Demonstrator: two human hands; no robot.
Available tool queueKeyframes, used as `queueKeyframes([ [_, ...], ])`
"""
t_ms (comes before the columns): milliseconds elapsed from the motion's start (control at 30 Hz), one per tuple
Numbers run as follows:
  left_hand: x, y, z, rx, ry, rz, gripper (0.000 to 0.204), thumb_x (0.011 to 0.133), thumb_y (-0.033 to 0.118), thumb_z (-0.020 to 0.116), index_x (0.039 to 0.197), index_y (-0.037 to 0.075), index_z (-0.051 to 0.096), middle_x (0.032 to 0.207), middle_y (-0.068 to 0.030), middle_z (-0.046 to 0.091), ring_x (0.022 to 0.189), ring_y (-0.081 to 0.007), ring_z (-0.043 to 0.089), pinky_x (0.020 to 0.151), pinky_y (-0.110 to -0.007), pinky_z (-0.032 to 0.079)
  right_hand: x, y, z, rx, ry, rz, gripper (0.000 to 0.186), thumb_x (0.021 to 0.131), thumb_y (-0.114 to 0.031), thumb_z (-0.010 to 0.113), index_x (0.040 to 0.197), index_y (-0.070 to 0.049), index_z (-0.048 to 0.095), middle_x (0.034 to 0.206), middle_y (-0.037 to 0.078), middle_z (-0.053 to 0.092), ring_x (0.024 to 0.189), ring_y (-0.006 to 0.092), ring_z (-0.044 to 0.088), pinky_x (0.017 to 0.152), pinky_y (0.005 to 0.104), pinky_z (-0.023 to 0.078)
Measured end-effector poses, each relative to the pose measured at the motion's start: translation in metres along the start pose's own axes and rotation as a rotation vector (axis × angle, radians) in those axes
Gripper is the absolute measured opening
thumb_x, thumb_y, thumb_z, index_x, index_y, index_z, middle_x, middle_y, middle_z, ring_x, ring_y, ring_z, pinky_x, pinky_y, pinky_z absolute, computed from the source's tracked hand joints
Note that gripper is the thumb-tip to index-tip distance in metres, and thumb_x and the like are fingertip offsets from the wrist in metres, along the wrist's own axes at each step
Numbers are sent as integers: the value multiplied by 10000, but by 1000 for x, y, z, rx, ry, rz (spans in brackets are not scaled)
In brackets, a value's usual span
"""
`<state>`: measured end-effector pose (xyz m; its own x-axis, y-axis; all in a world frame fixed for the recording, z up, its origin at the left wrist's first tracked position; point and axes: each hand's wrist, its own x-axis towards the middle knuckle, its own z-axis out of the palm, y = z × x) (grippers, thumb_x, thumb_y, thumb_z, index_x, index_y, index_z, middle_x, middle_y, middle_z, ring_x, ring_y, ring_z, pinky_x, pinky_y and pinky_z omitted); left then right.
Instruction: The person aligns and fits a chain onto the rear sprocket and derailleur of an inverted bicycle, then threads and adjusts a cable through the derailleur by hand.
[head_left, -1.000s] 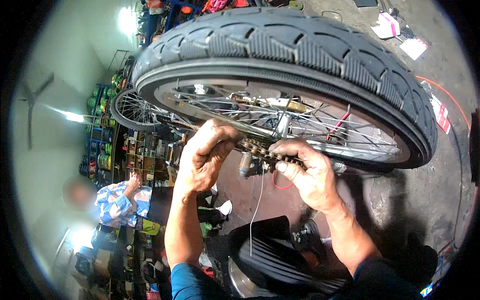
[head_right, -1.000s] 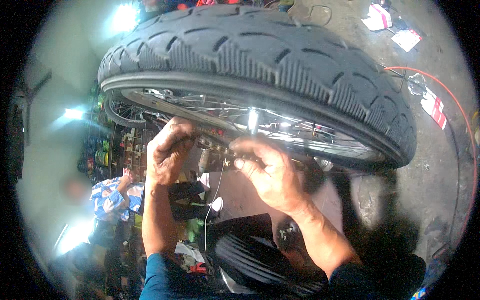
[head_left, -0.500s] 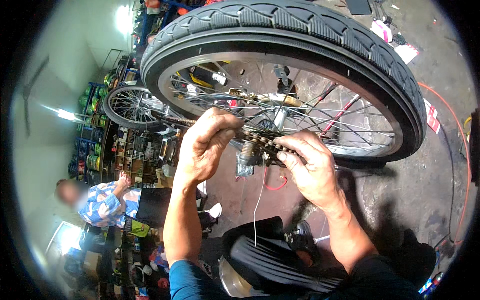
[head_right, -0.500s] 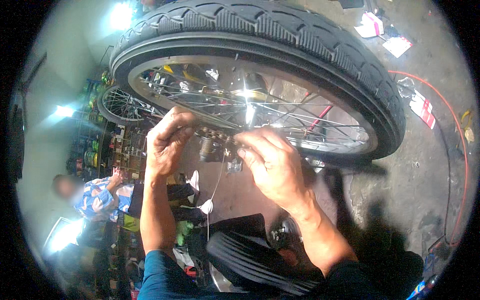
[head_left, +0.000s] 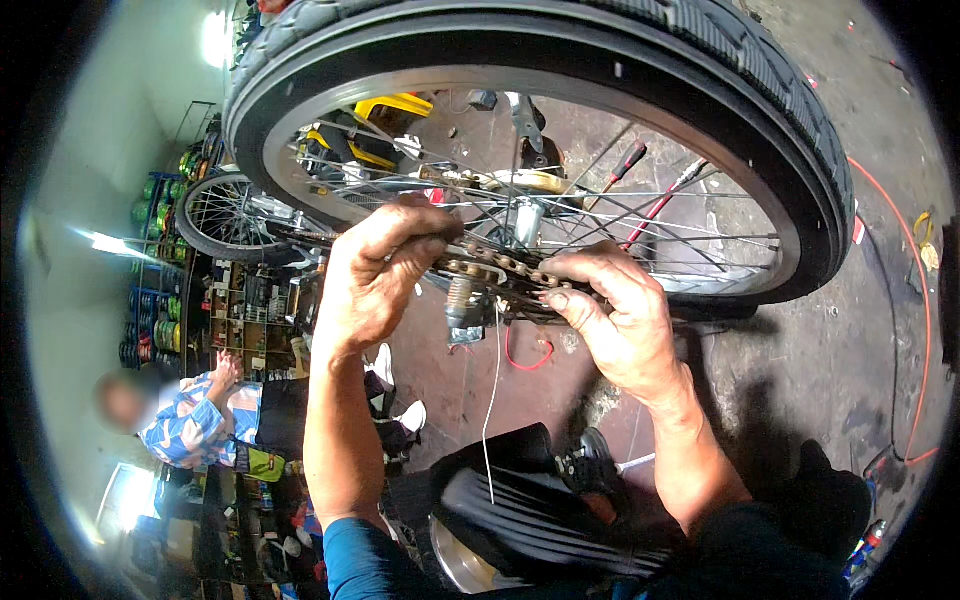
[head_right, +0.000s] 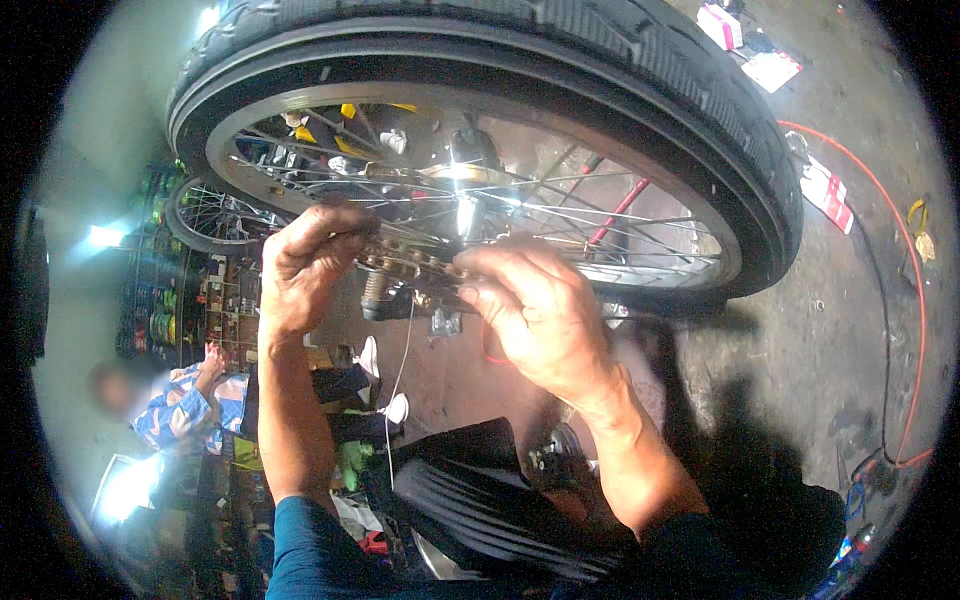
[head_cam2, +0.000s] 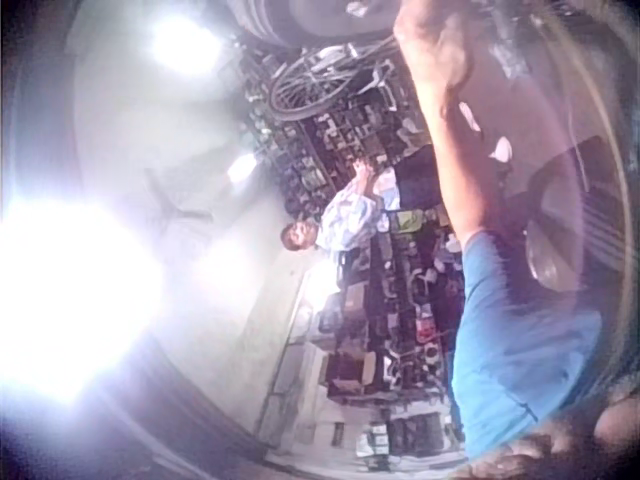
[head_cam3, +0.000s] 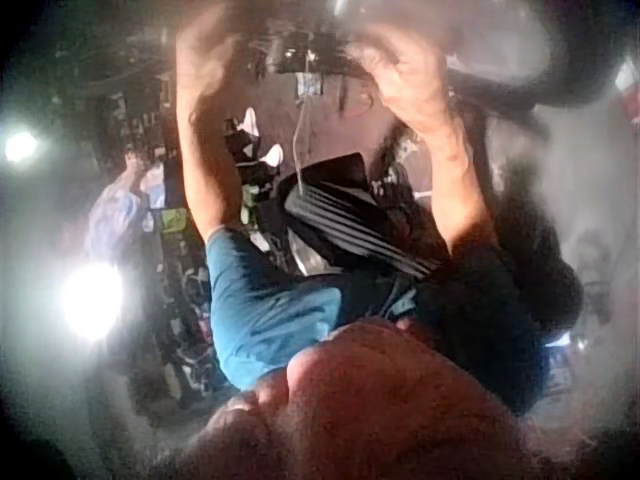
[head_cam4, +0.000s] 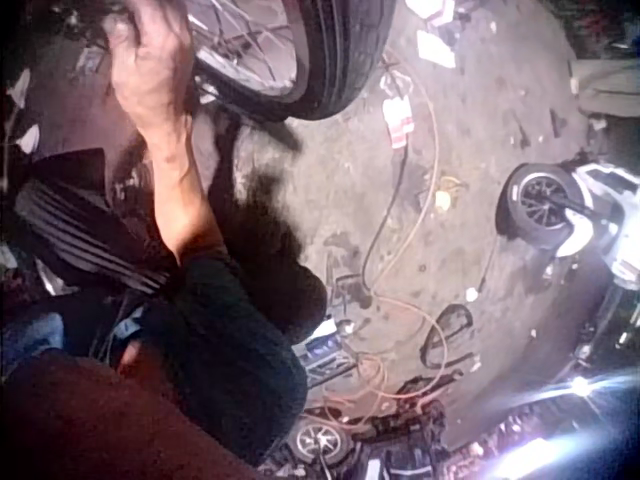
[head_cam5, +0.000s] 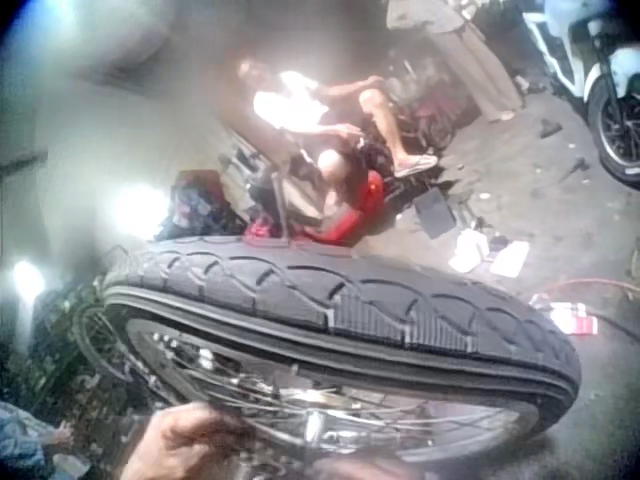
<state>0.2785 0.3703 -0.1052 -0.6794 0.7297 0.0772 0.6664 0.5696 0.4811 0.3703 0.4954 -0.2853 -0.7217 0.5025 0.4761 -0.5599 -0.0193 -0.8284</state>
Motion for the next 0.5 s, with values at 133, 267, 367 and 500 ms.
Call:
queueKeyframes([
  [133,1,3,-4,162,2,77,169,783,-42,600,942,2,635,877,-70,625,820,-142,585,745,-268,469,-3,-1,4,46,20,49,206,779,-118,670,975,-59,645,925,117,648,815,272,625,708,342,494],
  [267,4,6,0,169,42,96,172,775,-59,596,935,-4,630,853,-68,619,795,-139,581,727,-258,467,-7,-1,4,-57,100,18,183,787,-149,670,942,-55,642,870,109,643,803,278,627,692,347,495],
  [367,3,9,-4,186,21,121,181,768,-71,594,931,-2,632,840,-67,618,780,-139,584,718,-256,469,-14,10,5,-2,77,-16,190,798,-173,666,928,-38,633,853,121,629,772,285,621,647,359,485],
  [500,1,11,0,158,38,65,180,764,-82,589,920,-3,632,837,-66,617,775,-142,585,710,-257,468,-19,20,10,41,152,-81,188,812,-164,652,939,-29,618,855,131,617,758,295,612,644,357,479],
])
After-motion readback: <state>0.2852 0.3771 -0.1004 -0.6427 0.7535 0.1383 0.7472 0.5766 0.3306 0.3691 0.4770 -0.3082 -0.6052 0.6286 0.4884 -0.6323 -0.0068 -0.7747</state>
